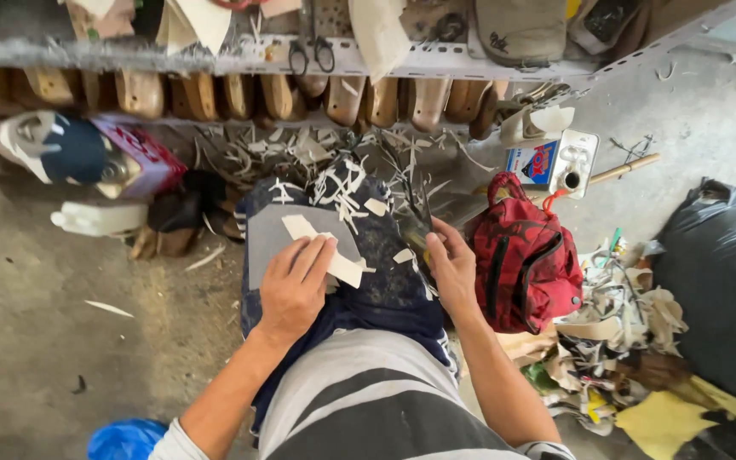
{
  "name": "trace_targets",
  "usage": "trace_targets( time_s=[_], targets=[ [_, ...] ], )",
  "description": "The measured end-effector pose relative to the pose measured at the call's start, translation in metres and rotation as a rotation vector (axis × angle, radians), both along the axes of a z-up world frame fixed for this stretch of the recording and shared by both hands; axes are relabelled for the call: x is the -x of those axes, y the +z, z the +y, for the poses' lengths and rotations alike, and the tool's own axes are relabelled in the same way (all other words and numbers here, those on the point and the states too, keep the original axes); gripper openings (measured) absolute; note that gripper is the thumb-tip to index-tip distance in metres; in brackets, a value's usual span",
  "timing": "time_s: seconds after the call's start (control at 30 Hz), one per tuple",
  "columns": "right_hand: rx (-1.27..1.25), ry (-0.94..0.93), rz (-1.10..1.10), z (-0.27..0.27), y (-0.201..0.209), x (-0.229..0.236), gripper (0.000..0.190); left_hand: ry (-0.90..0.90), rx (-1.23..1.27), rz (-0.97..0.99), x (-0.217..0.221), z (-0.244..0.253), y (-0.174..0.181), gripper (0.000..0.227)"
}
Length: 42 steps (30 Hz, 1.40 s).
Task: Using a hand knife to trim excess material from the edges of a leather component.
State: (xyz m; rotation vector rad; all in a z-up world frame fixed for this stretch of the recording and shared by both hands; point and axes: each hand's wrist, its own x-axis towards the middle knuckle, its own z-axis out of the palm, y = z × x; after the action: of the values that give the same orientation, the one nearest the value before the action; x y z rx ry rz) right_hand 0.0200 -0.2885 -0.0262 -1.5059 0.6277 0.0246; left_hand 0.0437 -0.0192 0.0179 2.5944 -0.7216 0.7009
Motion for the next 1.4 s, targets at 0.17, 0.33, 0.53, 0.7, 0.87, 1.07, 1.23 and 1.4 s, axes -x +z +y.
trace_targets(
  time_s=[0.17,0.33,0.53,0.7,0.87,1.07,1.23,1.4],
  targets=[
    [-0.033,0.048,-0.012,-0.010,-0.020,-0.005,0.034,-0.129,0.083,-0.219,-0.115,-0.008,0.042,0.026],
    [-0.015,0.051,0.032,-0.010,-0.001,-0.014,0.037,-0.381,0.075,-0.221,-0.271,-0.031,0.001,0.037],
    [0.039,0.026,0.153,-0.015,0.002,-0.016,0.042,-0.456,-0.144,0.001,-0.353,-0.045,-0.053,0.060],
    [-0.037,0.029,0.116,-0.012,-0.012,-0.017,0.050,-0.382,-0.160,0.115,-0.338,-0.036,-0.051,0.047],
    [-0.236,-0.231,0.181,-0.015,-0.007,-0.041,0.023,-0.137,0.053,0.137,-0.308,-0.004,-0.027,0.064],
    [-0.369,-0.174,0.193,-0.025,-0.013,-0.033,0.024,0.193,-0.022,-0.025,-0.290,0.084,0.002,0.042],
    [-0.354,-0.183,0.268,-0.018,-0.020,-0.024,0.010,0.255,-0.020,0.037,-0.284,0.110,0.021,0.028],
    [-0.374,-0.176,0.255,-0.011,-0.018,-0.018,0.013,0.220,0.015,0.111,-0.269,0.057,0.003,0.029]
  ],
)
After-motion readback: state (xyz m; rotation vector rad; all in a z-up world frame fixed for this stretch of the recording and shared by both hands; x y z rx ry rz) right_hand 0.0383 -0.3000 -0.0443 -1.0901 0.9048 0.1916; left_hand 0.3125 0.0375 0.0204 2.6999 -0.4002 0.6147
